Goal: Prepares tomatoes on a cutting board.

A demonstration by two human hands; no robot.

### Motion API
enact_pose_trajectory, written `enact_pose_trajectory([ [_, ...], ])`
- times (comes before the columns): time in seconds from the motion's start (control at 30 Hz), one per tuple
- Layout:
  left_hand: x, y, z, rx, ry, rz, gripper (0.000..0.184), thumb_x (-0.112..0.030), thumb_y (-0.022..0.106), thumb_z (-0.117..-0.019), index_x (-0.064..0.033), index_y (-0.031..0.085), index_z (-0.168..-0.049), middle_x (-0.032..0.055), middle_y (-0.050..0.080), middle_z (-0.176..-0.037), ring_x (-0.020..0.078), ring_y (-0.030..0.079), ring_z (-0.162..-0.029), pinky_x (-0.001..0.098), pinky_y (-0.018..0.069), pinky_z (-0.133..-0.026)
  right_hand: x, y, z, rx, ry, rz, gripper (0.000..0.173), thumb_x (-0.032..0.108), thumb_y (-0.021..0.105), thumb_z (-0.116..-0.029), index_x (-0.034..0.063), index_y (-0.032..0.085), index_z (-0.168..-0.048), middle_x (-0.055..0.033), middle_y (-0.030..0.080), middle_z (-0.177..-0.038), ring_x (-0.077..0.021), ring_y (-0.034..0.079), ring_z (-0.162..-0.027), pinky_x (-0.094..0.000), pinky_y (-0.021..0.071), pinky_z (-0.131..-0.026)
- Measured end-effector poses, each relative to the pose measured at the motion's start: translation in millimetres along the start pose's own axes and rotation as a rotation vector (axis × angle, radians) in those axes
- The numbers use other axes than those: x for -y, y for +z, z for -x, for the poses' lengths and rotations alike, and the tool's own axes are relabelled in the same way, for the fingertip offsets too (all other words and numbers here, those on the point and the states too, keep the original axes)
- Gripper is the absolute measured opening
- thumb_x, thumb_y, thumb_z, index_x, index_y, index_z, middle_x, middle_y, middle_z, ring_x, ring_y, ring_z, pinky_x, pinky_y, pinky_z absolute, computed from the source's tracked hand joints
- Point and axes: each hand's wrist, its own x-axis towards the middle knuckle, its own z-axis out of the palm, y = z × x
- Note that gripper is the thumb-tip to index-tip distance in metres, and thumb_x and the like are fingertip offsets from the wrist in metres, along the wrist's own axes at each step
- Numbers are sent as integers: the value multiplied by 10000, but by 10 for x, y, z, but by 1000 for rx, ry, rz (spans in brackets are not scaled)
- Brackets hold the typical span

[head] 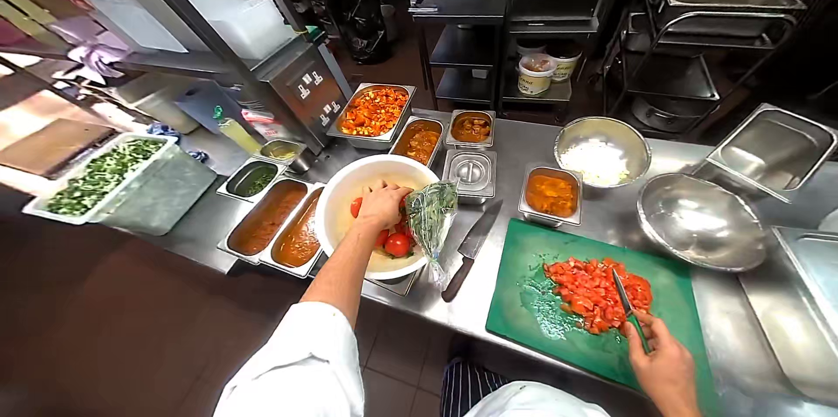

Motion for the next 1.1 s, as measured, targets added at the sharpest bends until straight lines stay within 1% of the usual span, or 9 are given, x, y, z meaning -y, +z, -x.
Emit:
enact_pose_trajectory([
  [0.13,112,-94,-18,-38,9,-17,604,-384,849,-759,-373,646,-1328,3,698,-1224,305,573,-1227,622,412,-999,66,31,31,-6,1,-36,381,304,557,-944,7,694,-1139,-70,663,-720,-199,609,-563,-415,518,-525],
  [0.2,202,-246,135,-124,-36,177,595,-481,841,-784,-287,662,-1317,50,708,-1213,321,593,-1210,632,426,-1022,44,5,65,0,6,-40,366,288,573,-954,9,691,-1159,-73,671,-730,-194,618,-574,-410,525,-539],
  [0.3,290,-406,418,-259,-78,814,645,-389,815,-870,-59,571,-1367,190,672,-1195,335,667,-1083,571,539,-953,9,-48,136,26,42,-72,333,219,603,-953,-23,678,-1170,-109,691,-763,-210,646,-604,-413,546,-566],
  [0.4,148,-322,595,-321,-41,1616,536,-287,606,-939,-95,434,-1409,150,656,-1160,264,708,-923,439,622,-754,5,-50,172,66,62,-106,320,176,614,-952,-60,668,-1162,-150,689,-766,-246,650,-612,-435,550,-586],
  [0.47,11,-234,597,-318,6,1970,351,-326,489,-986,-136,507,-1281,110,673,-1044,197,683,-767,340,592,-627,10,-33,179,90,61,-113,318,187,622,-960,-49,673,-1167,-144,692,-761,-252,652,-610,-445,551,-589],
  [0.53,-73,-152,575,-304,-7,2163,379,-374,351,-1061,-109,569,-1222,134,681,-1063,178,649,-726,303,556,-624,25,-17,186,101,58,-120,316,184,623,-961,-43,679,-1173,-140,690,-758,-252,644,-603,-451,546,-585],
  [0.8,-176,-112,549,-459,-254,2191,501,-501,247,-1082,-122,574,-1119,112,675,-851,165,610,-597,264,507,-520,37,-27,245,111,47,-150,316,185,628,-961,-48,676,-1169,-128,692,-762,-220,646,-604,-409,556,-585],
  [0.97,-180,-163,573,-433,-348,2303,497,-459,246,-1087,-105,594,-1086,127,699,-862,173,639,-599,276,532,-528,4,-55,308,112,61,-141,316,195,623,-970,-39,674,-1176,-120,692,-760,-211,639,-597,-403,550,-578],
  [1.1,-186,-337,763,-341,-409,2171,588,-663,278,-1034,-171,586,-1127,43,677,-900,142,642,-687,293,553,-595,183,82,390,126,-71,-43,318,248,603,-960,51,721,-1180,-109,755,-926,-273,731,-748,-513,605,-649],
])
